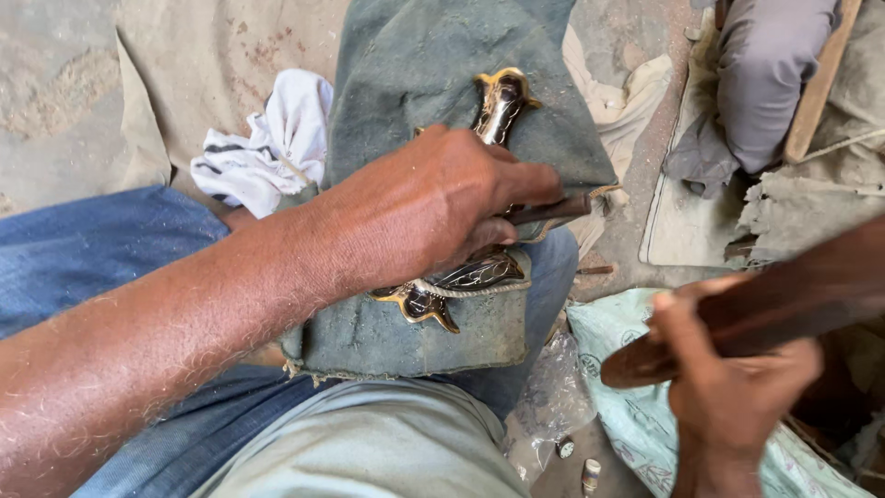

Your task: The person uses a hammer and chisel to shape a metal decorative piece resting on a cloth pad on their lap. They repeatedly strike the chisel to refine the surface and edges of the object.

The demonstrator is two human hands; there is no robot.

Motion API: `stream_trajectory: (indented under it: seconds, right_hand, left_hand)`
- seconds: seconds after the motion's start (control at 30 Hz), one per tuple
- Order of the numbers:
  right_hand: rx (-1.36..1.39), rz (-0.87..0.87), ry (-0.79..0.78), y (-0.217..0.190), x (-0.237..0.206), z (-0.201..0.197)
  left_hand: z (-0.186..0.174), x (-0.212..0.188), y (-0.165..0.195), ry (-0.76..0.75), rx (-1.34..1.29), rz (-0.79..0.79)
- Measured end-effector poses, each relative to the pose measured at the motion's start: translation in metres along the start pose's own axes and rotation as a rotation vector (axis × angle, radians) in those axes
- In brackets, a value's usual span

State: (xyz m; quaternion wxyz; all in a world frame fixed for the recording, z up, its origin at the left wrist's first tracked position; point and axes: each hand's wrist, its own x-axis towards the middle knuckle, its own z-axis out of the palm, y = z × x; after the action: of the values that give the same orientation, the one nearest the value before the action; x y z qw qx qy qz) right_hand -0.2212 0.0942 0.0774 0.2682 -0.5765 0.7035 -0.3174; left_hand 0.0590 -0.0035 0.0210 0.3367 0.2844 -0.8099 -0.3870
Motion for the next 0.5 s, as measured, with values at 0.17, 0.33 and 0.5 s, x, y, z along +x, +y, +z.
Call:
stream_trajectory:
  seconds: [0.17,0.33,0.5]
  right_hand:
    - [-0.557,-0.281,-0.341,-0.021,0.036,-0.017]
    - [-0.368,-0.417,-0.257,-0.044,0.053,-0.016]
    - [-0.687,-0.65,-0.549,-0.073,0.088,-0.019]
  left_hand:
    - [0.007,-0.009,-0.005,0.072,-0.004,-0.011]
    - [0.013,-0.029,-0.004,0.283,0.024,-0.027]
    - [0.029,-0.043,0.003,0.425,-0.072,-0.161]
